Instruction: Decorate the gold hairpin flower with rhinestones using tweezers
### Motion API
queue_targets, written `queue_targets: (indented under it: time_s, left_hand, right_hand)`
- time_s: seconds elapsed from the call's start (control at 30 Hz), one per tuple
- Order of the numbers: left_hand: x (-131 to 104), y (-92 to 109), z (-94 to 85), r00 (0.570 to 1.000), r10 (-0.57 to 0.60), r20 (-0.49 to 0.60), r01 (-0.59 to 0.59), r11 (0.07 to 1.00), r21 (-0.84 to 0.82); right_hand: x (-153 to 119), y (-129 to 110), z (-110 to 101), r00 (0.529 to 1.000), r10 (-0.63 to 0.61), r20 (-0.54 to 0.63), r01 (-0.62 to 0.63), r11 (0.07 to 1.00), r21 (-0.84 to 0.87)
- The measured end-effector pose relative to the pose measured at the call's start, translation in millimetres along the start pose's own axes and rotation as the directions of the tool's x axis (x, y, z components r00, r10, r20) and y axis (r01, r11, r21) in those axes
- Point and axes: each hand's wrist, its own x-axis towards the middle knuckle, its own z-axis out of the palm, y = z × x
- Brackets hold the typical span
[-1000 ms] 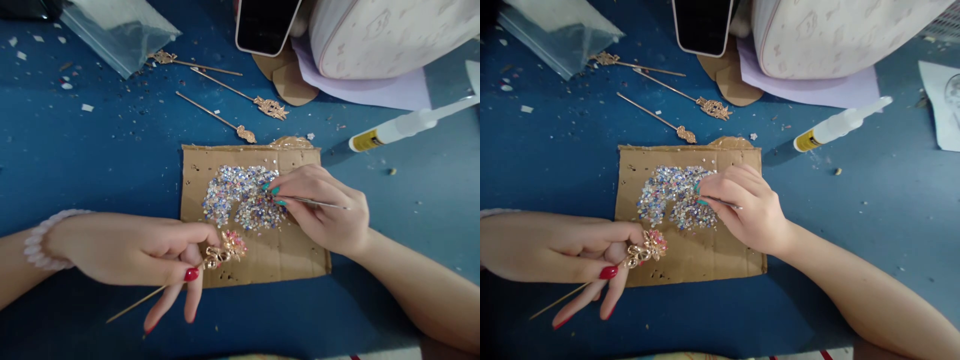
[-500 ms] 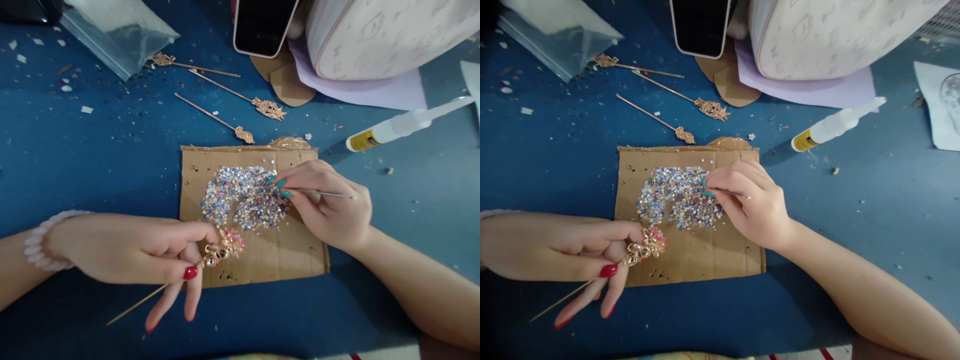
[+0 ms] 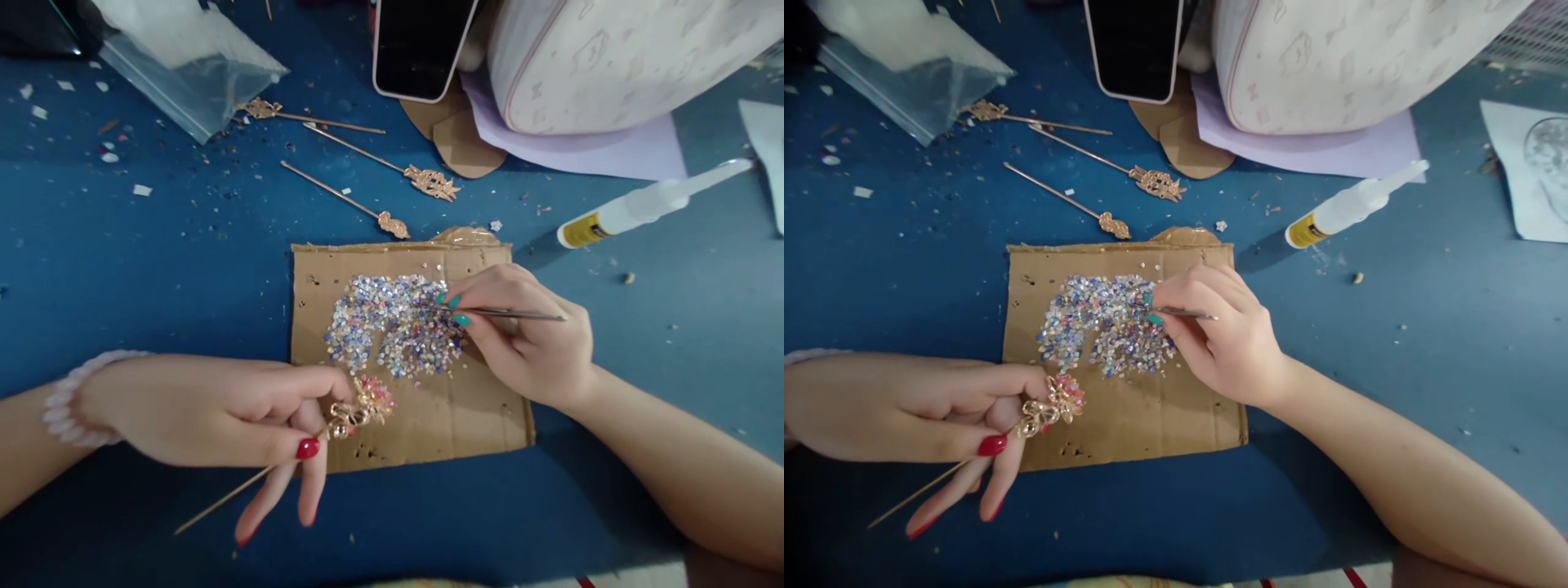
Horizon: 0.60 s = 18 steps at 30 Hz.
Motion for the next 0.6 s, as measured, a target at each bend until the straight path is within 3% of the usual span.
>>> queue_targets:
  time_s: [0.33, 0.6]
  left_hand:
    - [-3, -12, -3.7, 1.000, 0.026, 0.010, -0.025, 0.998, -0.062]
    - [-1, 1, -0.3, 1.000, 0.026, -0.011, -0.026, 0.998, 0.061]
  right_hand:
    - [-2, -2, 0, 0.998, -0.026, 0.061, 0.020, 0.995, 0.094]
    - [0, 0, 1, 0.999, 0.003, -0.040, -0.001, 1.000, 0.031]
